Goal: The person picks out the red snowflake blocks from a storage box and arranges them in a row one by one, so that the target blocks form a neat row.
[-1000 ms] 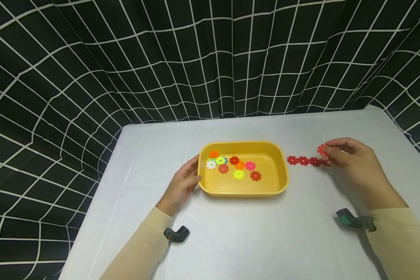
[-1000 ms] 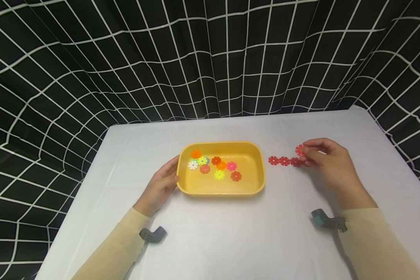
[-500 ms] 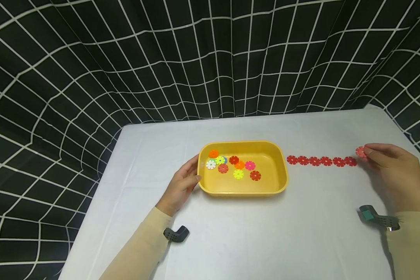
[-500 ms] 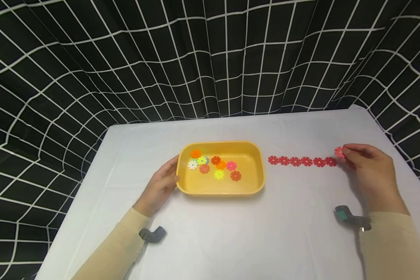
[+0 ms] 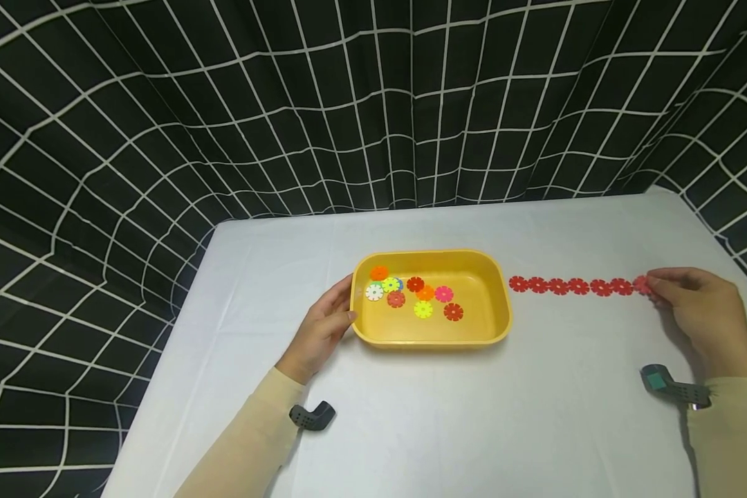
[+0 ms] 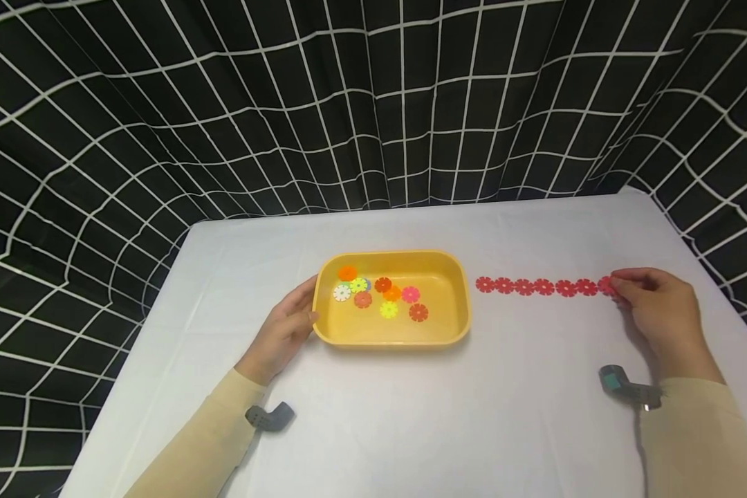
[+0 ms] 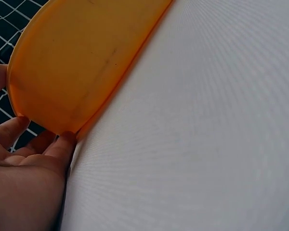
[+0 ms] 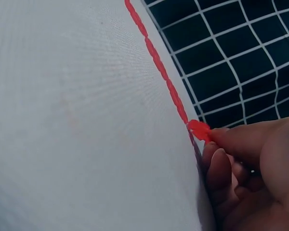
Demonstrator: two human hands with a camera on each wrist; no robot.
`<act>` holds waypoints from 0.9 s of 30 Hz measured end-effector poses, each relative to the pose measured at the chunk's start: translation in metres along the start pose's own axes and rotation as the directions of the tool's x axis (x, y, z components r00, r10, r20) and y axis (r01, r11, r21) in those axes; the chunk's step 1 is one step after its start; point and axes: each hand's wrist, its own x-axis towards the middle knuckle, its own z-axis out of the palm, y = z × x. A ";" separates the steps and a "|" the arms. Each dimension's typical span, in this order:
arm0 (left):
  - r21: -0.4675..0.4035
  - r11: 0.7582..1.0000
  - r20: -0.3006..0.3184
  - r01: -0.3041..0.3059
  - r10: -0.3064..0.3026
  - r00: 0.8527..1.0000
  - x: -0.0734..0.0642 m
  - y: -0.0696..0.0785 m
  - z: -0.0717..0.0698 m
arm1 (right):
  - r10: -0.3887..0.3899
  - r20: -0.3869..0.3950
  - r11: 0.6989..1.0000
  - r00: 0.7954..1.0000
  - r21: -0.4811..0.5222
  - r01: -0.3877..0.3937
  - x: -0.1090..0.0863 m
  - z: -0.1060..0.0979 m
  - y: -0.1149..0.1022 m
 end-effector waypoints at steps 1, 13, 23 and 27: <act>-0.001 1.000 -0.001 -0.001 0.001 1.000 0.000 0.000 0.000 | -0.002 0.003 1.000 1.000 -0.006 0.002 0.000 0.000 0.000; 0.000 1.000 -0.007 -0.002 0.002 1.000 0.000 -0.001 0.000 | 0.041 -0.005 0.999 0.999 0.001 -0.041 -0.004 0.000 -0.006; 0.002 1.000 0.003 -0.002 0.002 1.000 -0.001 0.001 0.001 | -0.087 0.055 0.974 0.995 0.215 0.074 -0.025 0.006 -0.036; 0.008 1.000 0.002 -0.003 0.003 1.000 -0.001 0.002 0.001 | -0.247 0.152 0.926 0.957 0.327 0.188 -0.040 0.012 -0.059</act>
